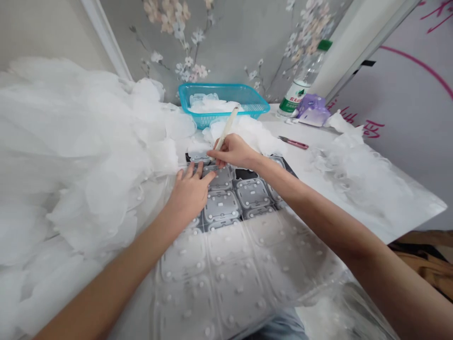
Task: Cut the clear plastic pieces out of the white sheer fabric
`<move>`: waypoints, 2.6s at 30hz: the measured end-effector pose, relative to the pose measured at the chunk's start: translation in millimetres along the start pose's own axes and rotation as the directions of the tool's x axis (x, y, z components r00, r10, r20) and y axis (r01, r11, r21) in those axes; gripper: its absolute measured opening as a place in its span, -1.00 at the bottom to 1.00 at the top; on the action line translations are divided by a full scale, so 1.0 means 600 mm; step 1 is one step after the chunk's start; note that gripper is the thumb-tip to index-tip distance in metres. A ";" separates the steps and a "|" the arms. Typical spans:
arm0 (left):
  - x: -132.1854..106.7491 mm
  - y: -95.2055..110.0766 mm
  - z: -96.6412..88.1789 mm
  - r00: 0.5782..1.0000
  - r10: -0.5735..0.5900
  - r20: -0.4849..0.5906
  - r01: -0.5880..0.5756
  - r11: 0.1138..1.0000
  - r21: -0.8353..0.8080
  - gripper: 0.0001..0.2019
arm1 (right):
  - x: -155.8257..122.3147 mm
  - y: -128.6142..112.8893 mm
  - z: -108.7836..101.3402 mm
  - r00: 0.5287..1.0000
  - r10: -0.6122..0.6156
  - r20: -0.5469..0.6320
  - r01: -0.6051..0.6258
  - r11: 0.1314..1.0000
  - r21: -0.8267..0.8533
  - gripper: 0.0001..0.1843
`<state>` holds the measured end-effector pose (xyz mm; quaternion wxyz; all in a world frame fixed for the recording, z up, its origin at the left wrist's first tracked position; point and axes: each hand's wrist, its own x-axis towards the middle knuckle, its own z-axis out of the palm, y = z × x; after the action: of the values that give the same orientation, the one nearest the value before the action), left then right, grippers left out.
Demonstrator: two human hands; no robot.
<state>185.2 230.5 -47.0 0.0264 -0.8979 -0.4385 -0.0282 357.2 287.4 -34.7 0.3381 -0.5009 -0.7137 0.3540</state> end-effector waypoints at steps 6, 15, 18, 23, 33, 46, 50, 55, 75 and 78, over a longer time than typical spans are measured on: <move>0.000 -0.001 0.000 1.000 0.005 -0.001 -0.005 1.000 0.009 -0.59 | 0.001 0.006 0.006 1.000 0.006 -0.001 -0.006 1.000 0.008 -0.69; 0.002 0.006 0.011 0.989 -0.105 -0.107 0.097 0.992 -0.077 -0.53 | 0.010 -0.002 -0.018 0.989 -0.073 0.126 0.085 0.993 -0.087 -0.78; 0.002 0.007 0.009 0.991 -0.094 -0.090 0.089 0.994 -0.063 -0.54 | 0.008 -0.007 -0.033 0.988 -0.019 0.152 0.036 0.993 -0.112 -0.80; 0.000 0.006 0.006 0.993 -0.083 -0.079 0.077 0.995 -0.069 -0.54 | -0.002 -0.019 -0.043 0.992 0.096 0.085 -0.077 0.976 -0.204 -0.70; -0.001 0.002 0.006 0.991 -0.067 -0.113 0.061 0.997 -0.053 -0.58 | 0.000 -0.004 -0.013 0.999 -0.042 0.020 0.043 0.995 -0.091 -0.68; -0.003 0.002 0.008 0.992 -0.071 -0.108 0.068 0.997 -0.033 -0.59 | 0.010 -0.005 -0.013 0.993 -0.056 0.105 0.063 0.996 -0.065 -0.75; -0.002 0.005 0.008 0.992 -0.088 -0.094 0.085 0.996 -0.036 -0.59 | 0.006 -0.015 -0.032 0.989 -0.009 0.148 0.029 0.990 -0.139 -0.74; -0.002 0.006 0.009 0.989 -0.106 -0.106 0.103 0.994 -0.030 -0.58 | -0.001 -0.027 -0.042 0.989 0.014 0.145 0.031 0.954 -0.298 -0.71; 0.037 0.055 -0.049 0.878 0.223 -0.423 -0.249 0.968 -0.007 -0.69 | -0.148 0.082 -0.145 0.497 0.190 -0.847 -0.134 0.981 0.142 -0.53; 0.086 0.109 -0.040 0.874 0.409 -0.260 -0.447 0.888 -0.106 -0.67 | -0.149 0.066 -0.143 0.537 0.197 -0.820 -0.108 0.980 0.165 -0.46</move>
<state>267.6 229.3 -20.9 0.0094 -0.9624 -0.2182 -0.1615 472.3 226.1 -35.0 0.6266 -0.6522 -0.4044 0.1360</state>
